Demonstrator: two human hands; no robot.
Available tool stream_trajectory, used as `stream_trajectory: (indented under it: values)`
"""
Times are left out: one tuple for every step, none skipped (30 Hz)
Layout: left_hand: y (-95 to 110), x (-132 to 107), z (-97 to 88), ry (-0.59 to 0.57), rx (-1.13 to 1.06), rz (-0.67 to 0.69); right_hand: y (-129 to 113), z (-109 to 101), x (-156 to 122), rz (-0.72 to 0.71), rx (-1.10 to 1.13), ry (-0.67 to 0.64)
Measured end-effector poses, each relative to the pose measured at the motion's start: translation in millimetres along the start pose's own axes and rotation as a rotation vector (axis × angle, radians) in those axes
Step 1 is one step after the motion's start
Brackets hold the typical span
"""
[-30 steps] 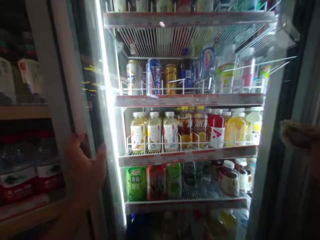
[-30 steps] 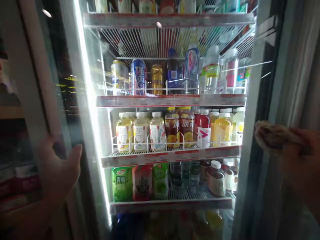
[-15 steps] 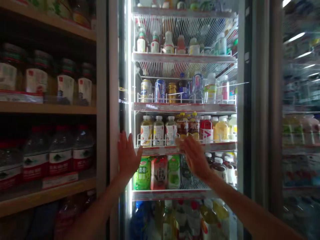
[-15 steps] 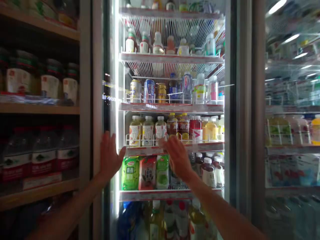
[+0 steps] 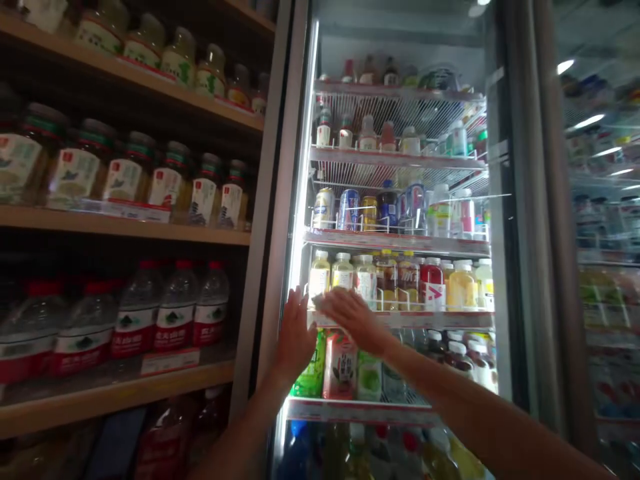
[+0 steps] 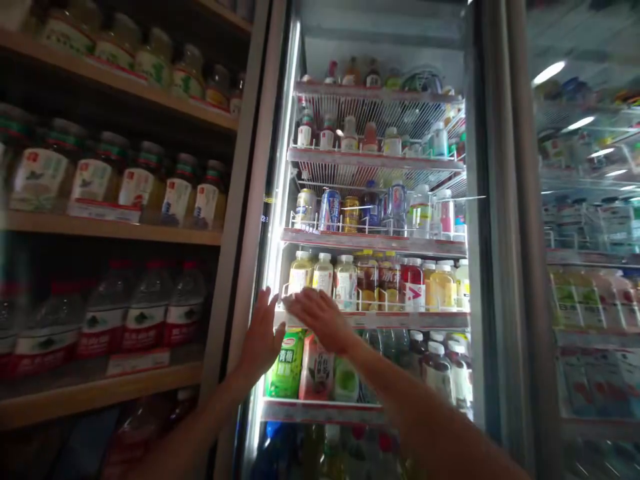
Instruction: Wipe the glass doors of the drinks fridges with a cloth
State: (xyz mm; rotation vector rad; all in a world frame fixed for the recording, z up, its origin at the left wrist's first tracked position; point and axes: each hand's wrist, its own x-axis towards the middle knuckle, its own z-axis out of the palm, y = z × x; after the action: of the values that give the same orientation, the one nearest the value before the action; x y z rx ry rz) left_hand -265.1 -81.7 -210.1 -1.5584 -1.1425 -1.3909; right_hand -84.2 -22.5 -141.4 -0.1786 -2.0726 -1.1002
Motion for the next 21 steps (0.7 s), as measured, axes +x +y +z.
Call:
stream_trajectory:
  values:
    - [-0.5, -1.2, 0.5, 0.011, -0.016, -0.001, -5.3, 1.5, -2.3, -0.072, 0.007, -0.051]
    - [-0.7, -1.9, 0.7, 0.022, -0.033, -0.005, -2.5, -0.4, 1.9, -0.087, 0.002, -0.066]
    - [-0.8, -2.2, 0.3, 0.027, -0.046, -0.01, 7.4, -4.9, 12.7, -0.028, -0.014, -0.039]
    - [-0.8, -1.9, -0.8, 0.03, -0.054, -0.022, 22.1, -10.6, 28.8, 0.105, -0.04, 0.013]
    - [-0.6, -1.0, -3.0, 0.031, -0.057, -0.038, 38.4, -16.3, 47.8, 0.275, -0.062, 0.101]
    - [-0.2, 0.5, -6.0, 0.032, -0.055, -0.055, 53.0, -20.6, 66.8, 0.428, -0.069, 0.185]
    - [0.5, 2.6, -9.9, 0.028, -0.053, -0.059, 62.8, -22.5, 82.7, 0.512, -0.066, 0.237]
    - [1.9, 5.2, -14.0, 0.029, -0.052, -0.053, 65.9, -21.8, 93.3, 0.525, -0.05, 0.254]
    - [4.0, 8.2, -18.0, 0.036, -0.056, -0.043, 62.0, -18.4, 96.9, 0.48, -0.026, 0.248]
    - [7.1, 11.4, -21.1, 0.044, -0.067, -0.031, 52.2, -13.0, 93.4, 0.39, 0.001, 0.22]
    - [11.4, 14.6, -22.7, 0.045, -0.088, -0.02, 38.5, -6.4, 83.5, 0.267, 0.033, 0.184]
    - [16.9, 17.9, -22.4, 0.039, -0.117, -0.015, 23.6, 0.0, 69.0, 0.169, 0.064, 0.161]
    - [23.7, 21.3, -19.8, 0.028, -0.153, -0.014, 10.0, 5.3, 52.3, 0.105, 0.093, 0.144]
    - [31.7, 24.6, -14.9, 0.013, -0.195, -0.016, -0.6, 8.5, 35.7, 0.068, 0.131, 0.142]
    - [41.1, 28.1, -8.0, -0.001, -0.24, -0.018, -7.1, 9.1, 20.8, 0.077, 0.184, 0.149]
    - [51.7, 31.6, 0.3, -0.006, -0.286, -0.019, -9.5, 7.1, 8.8, 0.135, 0.266, 0.175]
    - [63.7, 35.3, 9.4, 0.001, -0.334, -0.026, -8.2, 2.6, -0.2, 0.231, 0.365, 0.215]
    - [76.8, 39.0, 18.5, 0.017, -0.385, -0.045, -4.2, -4.0, -6.6, 0.345, 0.461, 0.26]
    - [91.1, 42.6, 27.0, 0.039, -0.444, -0.079, 1.4, -12.1, -11.1, 0.447, 0.532, 0.303]
    - [106.1, 45.8, 34.3, 0.064, -0.51, -0.132, 7.6, -21.3, -14.7, 0.551, 0.592, 0.345]
    - [121.4, 48.5, 40.3, 0.086, -0.585, -0.206, 13.6, -31.2, -18.1, 0.669, 0.654, 0.383]
